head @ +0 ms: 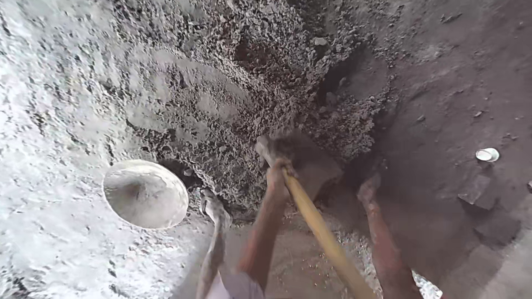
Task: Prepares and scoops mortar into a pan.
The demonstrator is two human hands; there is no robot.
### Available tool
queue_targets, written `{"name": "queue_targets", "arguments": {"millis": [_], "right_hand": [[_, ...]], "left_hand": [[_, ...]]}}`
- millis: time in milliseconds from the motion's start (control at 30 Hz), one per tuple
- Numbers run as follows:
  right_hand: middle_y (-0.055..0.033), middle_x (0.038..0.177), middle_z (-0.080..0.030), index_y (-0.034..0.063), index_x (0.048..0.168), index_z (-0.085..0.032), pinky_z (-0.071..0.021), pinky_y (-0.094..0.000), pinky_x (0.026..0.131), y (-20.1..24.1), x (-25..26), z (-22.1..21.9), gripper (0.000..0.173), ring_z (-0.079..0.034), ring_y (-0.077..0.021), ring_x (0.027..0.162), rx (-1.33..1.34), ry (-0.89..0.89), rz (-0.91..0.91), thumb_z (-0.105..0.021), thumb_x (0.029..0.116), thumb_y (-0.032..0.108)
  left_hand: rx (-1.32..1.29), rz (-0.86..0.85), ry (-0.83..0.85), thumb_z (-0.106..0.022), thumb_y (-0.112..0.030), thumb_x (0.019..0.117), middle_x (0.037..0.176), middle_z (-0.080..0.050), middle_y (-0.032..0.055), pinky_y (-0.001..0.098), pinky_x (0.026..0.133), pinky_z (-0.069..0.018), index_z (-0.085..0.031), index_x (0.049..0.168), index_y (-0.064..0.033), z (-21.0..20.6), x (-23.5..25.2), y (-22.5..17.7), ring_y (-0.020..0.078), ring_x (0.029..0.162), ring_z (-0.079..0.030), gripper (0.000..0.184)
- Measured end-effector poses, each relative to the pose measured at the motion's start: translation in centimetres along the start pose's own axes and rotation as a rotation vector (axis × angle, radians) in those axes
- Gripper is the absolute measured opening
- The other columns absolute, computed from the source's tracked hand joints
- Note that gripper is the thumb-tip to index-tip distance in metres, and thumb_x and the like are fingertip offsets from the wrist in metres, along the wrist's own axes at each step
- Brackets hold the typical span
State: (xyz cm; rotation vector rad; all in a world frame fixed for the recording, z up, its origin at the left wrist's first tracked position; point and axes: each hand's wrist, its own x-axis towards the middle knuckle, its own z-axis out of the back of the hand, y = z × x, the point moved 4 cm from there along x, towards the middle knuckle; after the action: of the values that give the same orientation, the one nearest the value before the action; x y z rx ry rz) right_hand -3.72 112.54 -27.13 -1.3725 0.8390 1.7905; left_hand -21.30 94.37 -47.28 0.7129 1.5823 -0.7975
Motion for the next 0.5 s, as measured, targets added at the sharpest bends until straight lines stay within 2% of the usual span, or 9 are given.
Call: {"name": "queue_targets", "arguments": {"millis": [67, 100, 133, 167, 233, 300, 367, 500], "right_hand": [[-0.0328, 0.119, -0.065, -0.0132, 0.135, -0.052, -0.0558, -0.0547, 0.081, 3.8, 2.8, -1.3, 0.070, -0.067, -0.0438, 0.102, 0.012, -0.066, 0.074, -0.080, 0.0814, 0.022], [-0.0311, 0.109, -0.067, -0.0123, 0.130, -0.056, -0.0558, -0.0553, 0.074, 6.6, 2.4, -1.7, 0.066, -0.069, -0.0425, 0.093, -0.016, -0.048, 0.092, -0.080, 0.0814, 0.025], [-0.0281, 0.099, -0.069, -0.0100, 0.124, -0.061, -0.0558, -0.0562, 0.073, 9.9, 1.9, -2.1, 0.056, -0.070, -0.0409, 0.086, -0.034, 0.012, 0.104, -0.079, 0.0836, 0.025], [-0.0246, 0.097, -0.070, -0.0064, 0.125, -0.063, -0.0566, -0.0557, 0.076, 13.2, 2.0, -2.2, 0.051, -0.071, -0.0384, 0.087, -0.048, 0.089, 0.115, -0.077, 0.0871, 0.024], [-0.0186, 0.105, -0.068, 0.0009, 0.131, -0.058, -0.0558, -0.0508, 0.085, 18.8, 3.8, -2.6, 0.049, -0.069, -0.0326, 0.097, -0.093, 0.257, 0.109, -0.072, 0.0929, 0.028], [-0.0164, 0.108, -0.068, 0.0034, 0.131, -0.056, -0.0557, -0.0493, 0.086, 22.5, 6.3, -3.6, 0.047, -0.068, -0.0307, 0.100, -0.135, 0.274, 0.157, -0.069, 0.0946, 0.030], [-0.0162, 0.111, -0.067, 0.0043, 0.135, -0.054, -0.0560, -0.0491, 0.086, 24.5, 9.0, -4.8, 0.049, -0.068, -0.0306, 0.102, -0.151, 0.237, 0.213, -0.068, 0.0942, 0.027], [-0.0164, 0.115, -0.069, 0.0075, 0.138, -0.052, -0.0557, -0.0515, 0.088, 25.8, 14.9, -6.1, 0.050, -0.069, -0.0319, 0.107, -0.229, 0.154, 0.331, -0.067, 0.0932, 0.023]], "left_hand": [[0.130, -0.093, 0.003, -0.048, -0.013, 0.0991, 0.057, -0.051, 0.0005, 0.0254, 0.044, -0.0472, -0.052, 0.076, -0.0097, -0.5, 3.6, -6.0, 0.0106, 0.045, -0.050, 0.023], [0.195, -0.113, 0.012, -0.050, -0.016, 0.0989, 0.059, -0.052, -0.0009, 0.0247, 0.045, -0.0459, -0.054, 0.078, -0.0116, -0.7, 4.9, -8.8, 0.0097, 0.046, -0.050, 0.022], [0.243, -0.126, 0.006, -0.050, -0.019, 0.1002, 0.060, -0.053, -0.0020, 0.0239, 0.046, -0.0471, -0.055, 0.081, -0.0132, -1.2, 6.0, -11.6, 0.0088, 0.047, -0.051, 0.020], [0.276, -0.137, 0.011, -0.049, -0.021, 0.1012, 0.063, -0.052, -0.0023, 0.0245, 0.047, -0.0487, -0.054, 0.087, -0.0141, -1.8, 7.4, -14.5, 0.0089, 0.049, -0.052, 0.017], [0.303, -0.184, -0.017, -0.052, -0.023, 0.1008, 0.067, -0.053, -0.0015, 0.0263, 0.049, -0.0506, -0.053, 0.093, -0.0152, -2.6, 9.2, -19.3, 0.0101, 0.052, -0.054, 0.011], [0.348, -0.277, -0.058, -0.053, -0.023, 0.1016, 0.070, -0.054, 0.0000, 0.0279, 0.051, -0.0512, -0.053, 0.096, -0.0136, -2.4, 9.2, -22.7, 0.0116, 0.054, -0.055, 0.011], [0.394, -0.392, -0.064, -0.051, -0.024, 0.1047, 0.070, -0.055, 0.0000, 0.0281, 0.052, -0.0524, -0.054, 0.099, -0.0129, -2.0, 8.5, -25.3, 0.0115, 0.054, -0.055, 0.013], [0.410, -0.610, -0.044, -0.047, -0.030, 0.1072, 0.072, -0.057, -0.0037, 0.0274, 0.056, -0.0544, -0.054, 0.097, -0.0169, -0.8, 7.6, -30.9, 0.0084, 0.057, -0.057, 0.018]]}}
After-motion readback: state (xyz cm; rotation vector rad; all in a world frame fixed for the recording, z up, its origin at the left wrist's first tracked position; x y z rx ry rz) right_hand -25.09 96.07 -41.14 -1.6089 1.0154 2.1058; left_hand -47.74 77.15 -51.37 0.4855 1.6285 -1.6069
